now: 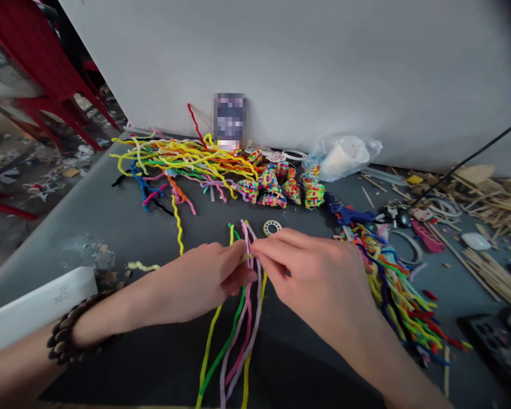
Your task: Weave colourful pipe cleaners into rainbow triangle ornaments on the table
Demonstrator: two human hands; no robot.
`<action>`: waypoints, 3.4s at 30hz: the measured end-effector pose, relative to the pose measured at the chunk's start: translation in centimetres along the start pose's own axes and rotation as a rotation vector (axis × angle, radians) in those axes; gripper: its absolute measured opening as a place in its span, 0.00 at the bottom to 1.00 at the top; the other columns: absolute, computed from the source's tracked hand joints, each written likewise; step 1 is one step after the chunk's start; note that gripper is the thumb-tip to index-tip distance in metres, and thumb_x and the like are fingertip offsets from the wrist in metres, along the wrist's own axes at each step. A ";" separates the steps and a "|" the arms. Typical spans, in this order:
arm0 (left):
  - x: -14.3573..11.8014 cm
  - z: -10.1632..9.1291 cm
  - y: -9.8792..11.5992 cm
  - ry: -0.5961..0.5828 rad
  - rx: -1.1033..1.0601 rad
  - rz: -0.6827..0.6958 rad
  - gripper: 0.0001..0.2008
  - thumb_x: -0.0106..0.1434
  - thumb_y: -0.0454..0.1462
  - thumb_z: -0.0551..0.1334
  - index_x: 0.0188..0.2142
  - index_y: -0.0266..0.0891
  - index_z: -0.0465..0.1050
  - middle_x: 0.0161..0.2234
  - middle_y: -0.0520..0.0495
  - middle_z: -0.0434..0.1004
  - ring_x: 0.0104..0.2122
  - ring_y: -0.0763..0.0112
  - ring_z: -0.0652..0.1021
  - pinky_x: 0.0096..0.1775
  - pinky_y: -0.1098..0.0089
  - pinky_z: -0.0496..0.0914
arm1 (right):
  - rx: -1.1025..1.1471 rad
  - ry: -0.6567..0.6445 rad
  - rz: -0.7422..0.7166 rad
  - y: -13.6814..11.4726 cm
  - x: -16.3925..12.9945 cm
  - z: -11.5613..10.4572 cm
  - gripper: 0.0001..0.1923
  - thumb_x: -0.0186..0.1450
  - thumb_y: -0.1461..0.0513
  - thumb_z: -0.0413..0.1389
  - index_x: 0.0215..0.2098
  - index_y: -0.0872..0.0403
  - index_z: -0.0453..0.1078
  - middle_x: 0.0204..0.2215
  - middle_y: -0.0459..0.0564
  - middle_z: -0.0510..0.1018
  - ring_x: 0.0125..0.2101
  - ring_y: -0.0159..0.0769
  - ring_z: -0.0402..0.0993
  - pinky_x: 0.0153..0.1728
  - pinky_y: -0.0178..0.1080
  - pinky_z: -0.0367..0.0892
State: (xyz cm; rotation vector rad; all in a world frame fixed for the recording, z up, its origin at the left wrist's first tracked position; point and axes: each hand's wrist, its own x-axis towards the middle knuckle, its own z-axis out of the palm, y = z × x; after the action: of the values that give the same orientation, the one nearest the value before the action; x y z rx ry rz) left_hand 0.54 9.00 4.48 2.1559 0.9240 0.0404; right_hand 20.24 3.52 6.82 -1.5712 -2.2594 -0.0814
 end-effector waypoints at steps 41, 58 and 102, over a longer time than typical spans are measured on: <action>2.0 -0.1 -0.5 0.395 0.125 -0.184 0.09 0.61 0.26 0.56 0.35 0.42 0.70 0.27 0.51 0.80 0.29 0.65 0.81 0.30 0.71 0.62 | 0.023 0.193 0.181 0.4 0.5 3.8 0.19 0.60 0.74 0.54 0.31 0.45 0.82 0.27 0.40 0.85 0.28 0.35 0.81 0.30 0.37 0.60; 1.7 -0.1 -0.5 0.472 0.249 -0.202 0.14 0.61 0.24 0.54 0.41 0.42 0.69 0.30 0.52 0.83 0.30 0.61 0.83 0.32 0.68 0.64 | 0.252 0.132 0.316 1.2 1.3 4.4 0.17 0.61 0.71 0.57 0.33 0.45 0.84 0.31 0.39 0.87 0.32 0.39 0.85 0.35 0.37 0.70; 2.6 -0.3 -1.8 0.400 0.084 -0.126 0.09 0.66 0.27 0.59 0.36 0.41 0.74 0.30 0.54 0.86 0.32 0.66 0.84 0.36 0.70 0.68 | 0.612 0.062 0.392 6.1 2.3 5.0 0.07 0.62 0.67 0.58 0.32 0.51 0.77 0.32 0.46 0.87 0.30 0.37 0.83 0.36 0.38 0.74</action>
State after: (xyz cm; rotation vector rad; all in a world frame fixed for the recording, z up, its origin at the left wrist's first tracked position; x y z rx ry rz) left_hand 1.26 11.65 2.81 2.2031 1.3066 0.3887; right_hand 23.68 9.17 1.98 -1.5818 -1.6557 0.5974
